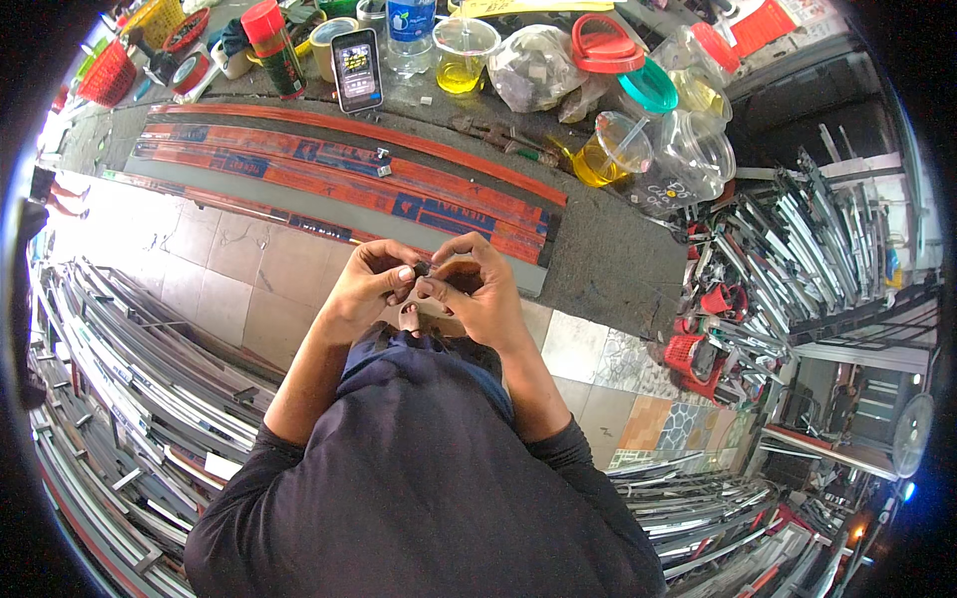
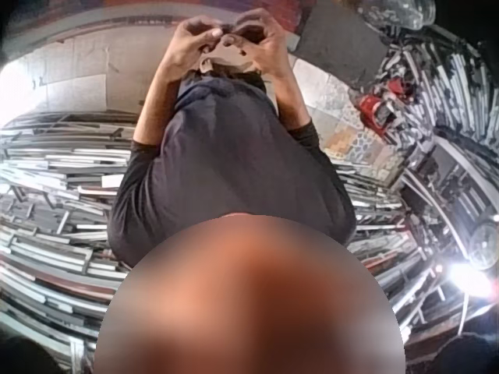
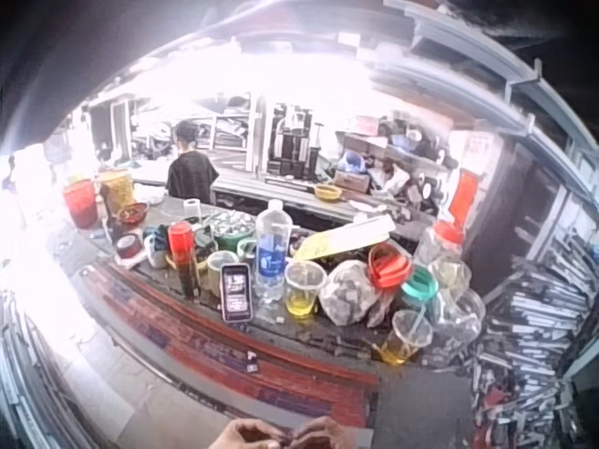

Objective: The person assembles small metal components on a cluttered workbench in a workshop. They use pliers to manipulate and secure parts, repeatedly picking up and placing items while working with long metal profiles laid out on the table.

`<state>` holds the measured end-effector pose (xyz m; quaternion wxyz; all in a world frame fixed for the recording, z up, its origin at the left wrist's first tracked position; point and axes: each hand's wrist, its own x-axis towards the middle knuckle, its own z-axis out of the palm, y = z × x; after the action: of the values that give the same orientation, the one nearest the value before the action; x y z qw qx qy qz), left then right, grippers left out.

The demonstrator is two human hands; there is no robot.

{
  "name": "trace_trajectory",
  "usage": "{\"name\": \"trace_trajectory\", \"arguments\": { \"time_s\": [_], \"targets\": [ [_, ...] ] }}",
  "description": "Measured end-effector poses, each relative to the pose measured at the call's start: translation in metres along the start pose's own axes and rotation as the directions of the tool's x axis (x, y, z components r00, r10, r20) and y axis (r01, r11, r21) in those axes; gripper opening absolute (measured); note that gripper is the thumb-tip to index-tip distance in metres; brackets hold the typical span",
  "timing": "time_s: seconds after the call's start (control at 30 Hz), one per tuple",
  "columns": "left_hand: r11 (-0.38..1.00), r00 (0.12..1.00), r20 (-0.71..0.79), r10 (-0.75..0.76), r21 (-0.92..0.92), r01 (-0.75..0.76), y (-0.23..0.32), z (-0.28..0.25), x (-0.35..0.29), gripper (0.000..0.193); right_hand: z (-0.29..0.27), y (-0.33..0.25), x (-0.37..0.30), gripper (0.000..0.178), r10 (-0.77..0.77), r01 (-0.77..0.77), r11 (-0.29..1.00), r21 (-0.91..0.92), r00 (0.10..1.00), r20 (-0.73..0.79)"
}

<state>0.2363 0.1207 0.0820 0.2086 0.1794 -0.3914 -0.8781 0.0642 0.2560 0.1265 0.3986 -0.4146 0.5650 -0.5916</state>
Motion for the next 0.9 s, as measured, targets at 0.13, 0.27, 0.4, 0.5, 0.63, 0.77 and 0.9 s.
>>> {"name": "trace_trajectory", "arguments": {
  "time_s": [0.13, 0.27, 0.4, 0.5, 0.63, 0.77, 0.9],
  "targets": [
    [0.992, 1.0, 0.013, 0.002, -0.123, -0.001, -0.006, -0.005, 0.001, 0.018, 0.0, 0.005, -0.003, 0.033, 0.005, -0.005, 1.0, 0.009, 1.0, -0.011],
    [0.982, 1.0, 0.024, 0.013, -0.189, -0.008, -0.011, -0.005, 0.0, 0.018, 0.002, 0.006, -0.005, 0.029, 0.042, -0.041, 0.998, 0.045, 0.999, -0.025],
    [0.984, 0.999, 0.043, 0.005, -0.178, 0.003, -0.011, -0.005, 0.001, 0.017, 0.002, 0.004, -0.005, 0.026, 0.051, -0.05, 0.998, 0.033, 0.998, -0.048],
    [0.983, 0.999, 0.053, -0.005, -0.182, 0.015, -0.01, -0.005, 0.002, 0.018, 0.002, 0.003, -0.005, 0.025, 0.06, -0.059, 0.998, 0.027, 0.997, -0.039],
    [0.991, 1.0, 0.027, -0.011, -0.136, 0.014, -0.009, -0.001, 0.001, 0.019, 0.001, 0.002, -0.005, 0.026, 0.052, -0.053, 0.998, -0.019, 0.997, -0.049],
    [0.999, 1.0, 0.006, -0.022, -0.042, 0.022, -0.006, 0.002, 0.0, 0.02, 0.0, 0.0, -0.007, 0.033, 0.008, -0.009, 1.0, -0.014, 0.998, -0.057],
    [0.999, 0.999, -0.011, -0.046, 0.021, 0.046, -0.002, 0.005, -0.001, 0.02, -0.002, 0.0, -0.009, 0.036, -0.006, 0.004, 0.999, -0.047, 0.999, -0.038]
  ]
}}
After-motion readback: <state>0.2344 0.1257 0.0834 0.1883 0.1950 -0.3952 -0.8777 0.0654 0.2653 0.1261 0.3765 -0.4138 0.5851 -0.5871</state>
